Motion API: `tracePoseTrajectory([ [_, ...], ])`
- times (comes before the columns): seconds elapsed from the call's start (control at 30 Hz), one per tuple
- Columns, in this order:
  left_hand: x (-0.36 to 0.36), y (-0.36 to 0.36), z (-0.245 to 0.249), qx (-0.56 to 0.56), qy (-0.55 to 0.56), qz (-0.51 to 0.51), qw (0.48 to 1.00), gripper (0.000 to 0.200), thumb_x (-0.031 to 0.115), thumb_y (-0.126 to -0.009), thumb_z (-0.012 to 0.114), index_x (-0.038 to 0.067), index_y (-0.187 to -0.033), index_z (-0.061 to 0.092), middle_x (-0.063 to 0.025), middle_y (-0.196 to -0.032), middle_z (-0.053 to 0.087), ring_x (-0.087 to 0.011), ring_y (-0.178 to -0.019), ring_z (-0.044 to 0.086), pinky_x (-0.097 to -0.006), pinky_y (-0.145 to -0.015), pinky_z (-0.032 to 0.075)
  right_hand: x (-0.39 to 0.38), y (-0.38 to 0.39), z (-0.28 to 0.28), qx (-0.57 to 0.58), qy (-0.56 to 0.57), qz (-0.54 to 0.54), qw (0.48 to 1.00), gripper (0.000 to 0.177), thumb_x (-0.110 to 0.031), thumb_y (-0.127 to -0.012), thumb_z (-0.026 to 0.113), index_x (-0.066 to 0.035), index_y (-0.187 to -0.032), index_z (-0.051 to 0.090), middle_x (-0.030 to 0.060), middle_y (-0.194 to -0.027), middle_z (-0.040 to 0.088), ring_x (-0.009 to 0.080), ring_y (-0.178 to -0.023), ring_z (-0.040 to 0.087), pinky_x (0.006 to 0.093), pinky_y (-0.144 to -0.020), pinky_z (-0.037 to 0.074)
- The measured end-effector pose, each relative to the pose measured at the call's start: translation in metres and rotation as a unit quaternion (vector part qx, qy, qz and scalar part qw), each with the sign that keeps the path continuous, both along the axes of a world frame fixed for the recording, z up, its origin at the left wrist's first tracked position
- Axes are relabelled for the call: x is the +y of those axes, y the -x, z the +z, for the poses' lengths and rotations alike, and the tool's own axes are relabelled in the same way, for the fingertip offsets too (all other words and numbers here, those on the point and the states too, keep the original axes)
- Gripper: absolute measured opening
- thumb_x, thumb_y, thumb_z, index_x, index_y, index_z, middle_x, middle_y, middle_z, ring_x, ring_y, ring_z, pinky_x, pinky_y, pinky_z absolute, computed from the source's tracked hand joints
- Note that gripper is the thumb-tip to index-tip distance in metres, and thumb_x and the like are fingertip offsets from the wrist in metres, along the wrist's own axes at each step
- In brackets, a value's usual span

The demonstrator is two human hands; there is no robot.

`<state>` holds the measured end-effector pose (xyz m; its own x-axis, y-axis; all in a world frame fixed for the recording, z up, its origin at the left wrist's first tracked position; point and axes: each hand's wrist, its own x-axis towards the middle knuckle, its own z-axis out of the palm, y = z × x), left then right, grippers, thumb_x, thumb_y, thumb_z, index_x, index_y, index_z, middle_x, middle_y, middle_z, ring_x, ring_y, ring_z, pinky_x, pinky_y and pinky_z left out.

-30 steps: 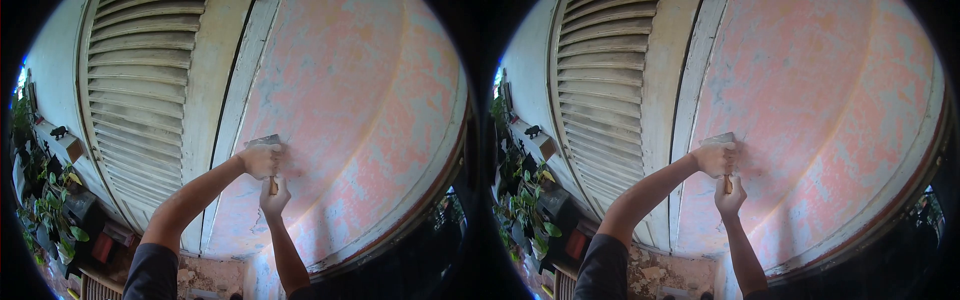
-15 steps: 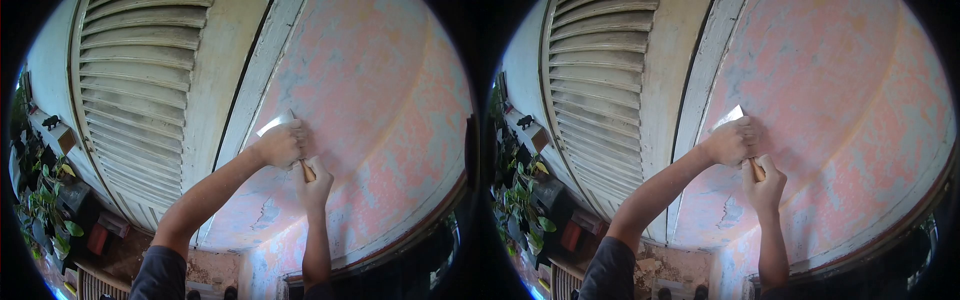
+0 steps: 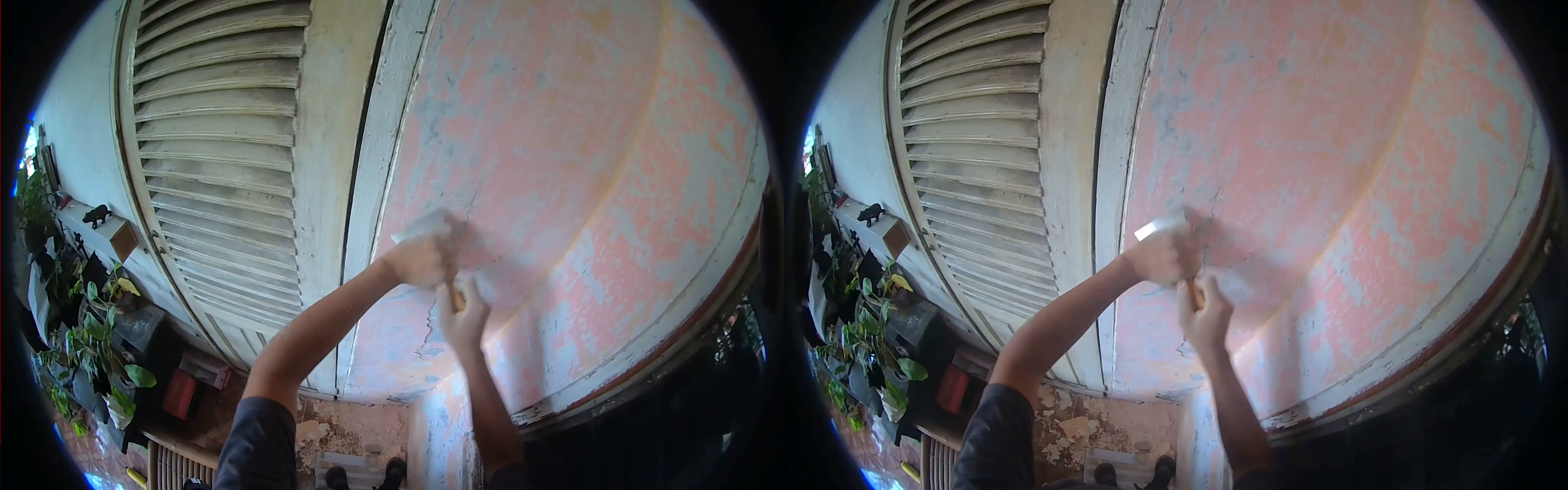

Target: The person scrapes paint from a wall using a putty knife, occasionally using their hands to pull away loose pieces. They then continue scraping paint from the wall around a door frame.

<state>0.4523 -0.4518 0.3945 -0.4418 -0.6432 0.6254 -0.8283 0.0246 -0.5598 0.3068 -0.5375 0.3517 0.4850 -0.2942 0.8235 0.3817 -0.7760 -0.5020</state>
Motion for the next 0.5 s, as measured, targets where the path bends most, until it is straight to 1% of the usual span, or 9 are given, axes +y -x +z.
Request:
tracePoseTrajectory([
  [0.03,0.003,-0.005,-0.007,-0.004,-0.001,0.004,1.000,0.014,0.023,-0.061,0.060,0.011,-0.060,0.054,-0.0020,-0.065,0.053,-0.0221,-0.073,0.055,-0.0369,-0.073,0.045,0.012,-0.005,-0.020,-0.031,-0.026,-0.012,0.999,0.017,-0.014,-0.085,0.068,-0.002,-0.082,0.057,0.0151,-0.062,0.057,0.0227,-0.053,0.059,0.0346,-0.051,0.045],
  [0.1,0.008,-0.015,-0.014,-0.061,-0.095,-0.064,0.992,0.016,0.024,-0.059,0.060,0.012,-0.054,0.051,-0.0001,-0.062,0.052,-0.0197,-0.071,0.054,-0.0335,-0.076,0.044,0.029,-0.020,-0.056,-0.021,-0.101,-0.031,0.994,0.016,-0.014,-0.085,0.068,-0.001,-0.087,0.057,0.0137,-0.062,0.057,0.0222,-0.053,0.058,0.0332,-0.053,0.045],
  [0.13,0.012,-0.016,-0.015,-0.064,-0.100,-0.063,0.991,0.016,0.024,-0.059,0.060,0.012,-0.054,0.051,-0.0001,-0.062,0.052,-0.0197,-0.071,0.054,-0.0335,-0.076,0.044,0.038,-0.031,-0.064,-0.068,-0.097,-0.054,0.992,0.016,-0.013,-0.086,0.067,-0.001,-0.086,0.057,0.0127,-0.062,0.057,0.0204,-0.052,0.056,0.0324,-0.053,0.045],
  [0.2,0.017,-0.021,-0.011,-0.067,-0.137,-0.068,0.986,0.015,0.023,-0.057,0.060,0.013,-0.051,0.051,0.0012,-0.061,0.051,-0.0179,-0.070,0.053,-0.0309,-0.078,0.042,0.048,-0.040,-0.071,-0.092,-0.120,-0.052,0.987,0.018,-0.016,-0.089,0.064,0.000,-0.086,0.056,0.0072,-0.059,0.053,0.0110,-0.054,0.047,0.0282,-0.052,0.042],
  [0.33,0.022,-0.023,-0.002,-0.084,-0.168,-0.052,0.981,0.012,0.023,-0.054,0.060,0.014,-0.051,0.054,0.0021,-0.060,0.051,-0.0168,-0.070,0.053,-0.0311,-0.078,0.042,0.054,-0.046,-0.073,-0.053,-0.155,-0.037,0.986,0.018,-0.015,-0.089,0.064,0.001,-0.085,0.056,0.0073,-0.061,0.054,0.0108,-0.054,0.048,0.0273,-0.051,0.041],
  [0.43,0.023,-0.023,0.000,-0.068,-0.179,-0.053,0.980,0.012,0.024,-0.055,0.060,0.013,-0.051,0.055,0.0021,-0.060,0.053,-0.0168,-0.071,0.054,-0.0315,-0.079,0.042,0.051,-0.045,-0.071,-0.039,-0.169,-0.029,0.984,0.018,-0.014,-0.088,0.064,0.001,-0.083,0.056,0.0073,-0.062,0.055,0.0104,-0.056,0.048,0.0269,-0.051,0.041],
  [0.47,0.022,-0.023,-0.001,-0.062,-0.179,-0.053,0.981,0.012,0.024,-0.055,0.060,0.013,-0.051,0.055,0.0021,-0.060,0.053,-0.0168,-0.071,0.054,-0.0315,-0.079,0.042,0.048,-0.044,-0.068,-0.065,-0.135,-0.048,0.988,0.016,-0.012,-0.086,0.066,0.000,-0.082,0.057,0.0095,-0.061,0.055,0.0143,-0.052,0.051,0.0289,-0.050,0.042],
  [0.5,0.020,-0.022,-0.002,-0.059,-0.148,-0.061,0.985,0.012,0.023,-0.056,0.060,0.014,-0.051,0.055,0.0018,-0.061,0.054,-0.0168,-0.072,0.055,-0.0318,-0.080,0.042,0.045,-0.044,-0.065,-0.090,-0.100,-0.064,0.989,0.015,-0.011,-0.085,0.067,-0.001,-0.080,0.058,0.0117,-0.059,0.056,0.0183,-0.049,0.053,0.0309,-0.049,0.043],
])
